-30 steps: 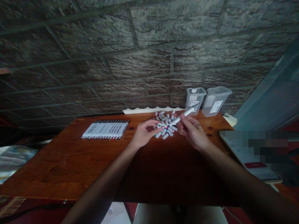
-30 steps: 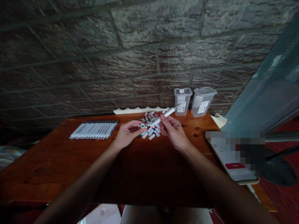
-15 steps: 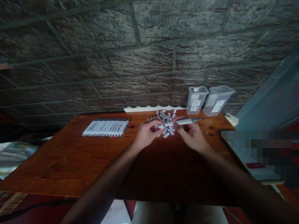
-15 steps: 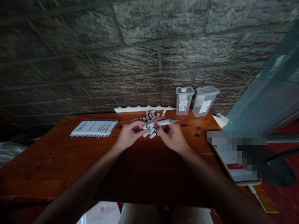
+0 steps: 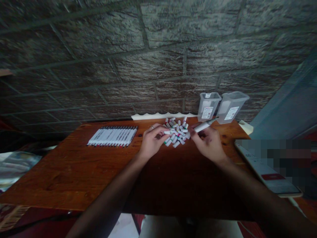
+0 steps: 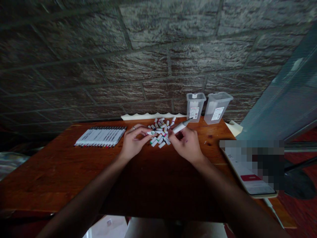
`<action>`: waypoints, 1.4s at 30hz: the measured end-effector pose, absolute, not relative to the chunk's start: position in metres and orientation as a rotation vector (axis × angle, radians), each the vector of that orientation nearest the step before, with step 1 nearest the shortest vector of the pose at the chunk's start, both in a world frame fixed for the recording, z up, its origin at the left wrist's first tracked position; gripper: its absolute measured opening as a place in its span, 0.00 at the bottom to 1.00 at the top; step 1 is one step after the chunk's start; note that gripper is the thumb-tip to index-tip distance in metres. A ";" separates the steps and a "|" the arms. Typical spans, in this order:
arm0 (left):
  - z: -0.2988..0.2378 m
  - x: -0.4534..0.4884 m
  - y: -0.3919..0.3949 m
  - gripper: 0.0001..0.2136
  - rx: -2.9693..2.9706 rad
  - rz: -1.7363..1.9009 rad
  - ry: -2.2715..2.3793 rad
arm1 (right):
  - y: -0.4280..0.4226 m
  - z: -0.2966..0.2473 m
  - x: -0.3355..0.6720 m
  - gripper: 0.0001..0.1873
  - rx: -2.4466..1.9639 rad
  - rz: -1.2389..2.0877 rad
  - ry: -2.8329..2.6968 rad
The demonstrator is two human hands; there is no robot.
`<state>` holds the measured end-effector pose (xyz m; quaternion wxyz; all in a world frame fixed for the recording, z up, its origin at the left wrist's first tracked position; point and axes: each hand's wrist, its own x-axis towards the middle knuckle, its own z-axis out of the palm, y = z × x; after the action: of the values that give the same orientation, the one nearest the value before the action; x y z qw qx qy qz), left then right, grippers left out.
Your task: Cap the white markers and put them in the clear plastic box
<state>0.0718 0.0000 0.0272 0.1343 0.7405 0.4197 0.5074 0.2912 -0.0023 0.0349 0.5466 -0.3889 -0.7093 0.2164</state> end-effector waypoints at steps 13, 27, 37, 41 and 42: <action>0.025 0.072 0.000 0.05 2.251 1.331 1.096 | -0.004 0.031 0.288 0.10 -0.833 0.724 -1.723; 0.020 0.073 0.002 0.08 2.424 1.339 1.131 | -0.006 0.036 0.289 0.12 -0.681 0.394 -2.016; 0.022 0.073 0.001 0.08 2.347 1.419 1.130 | 0.012 0.040 0.310 0.10 -1.003 0.228 -1.783; 0.023 0.075 0.001 0.09 2.364 1.376 1.144 | 0.001 0.037 0.298 0.09 -0.845 0.425 -1.777; 0.023 0.075 0.001 0.09 2.366 1.373 1.145 | -0.001 0.036 0.296 0.09 -0.828 0.454 -1.781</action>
<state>0.0748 0.0011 0.0229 0.0877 0.7947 0.3847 0.4612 0.2958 -0.0010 0.0362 0.5335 -0.3475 -0.7472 0.1906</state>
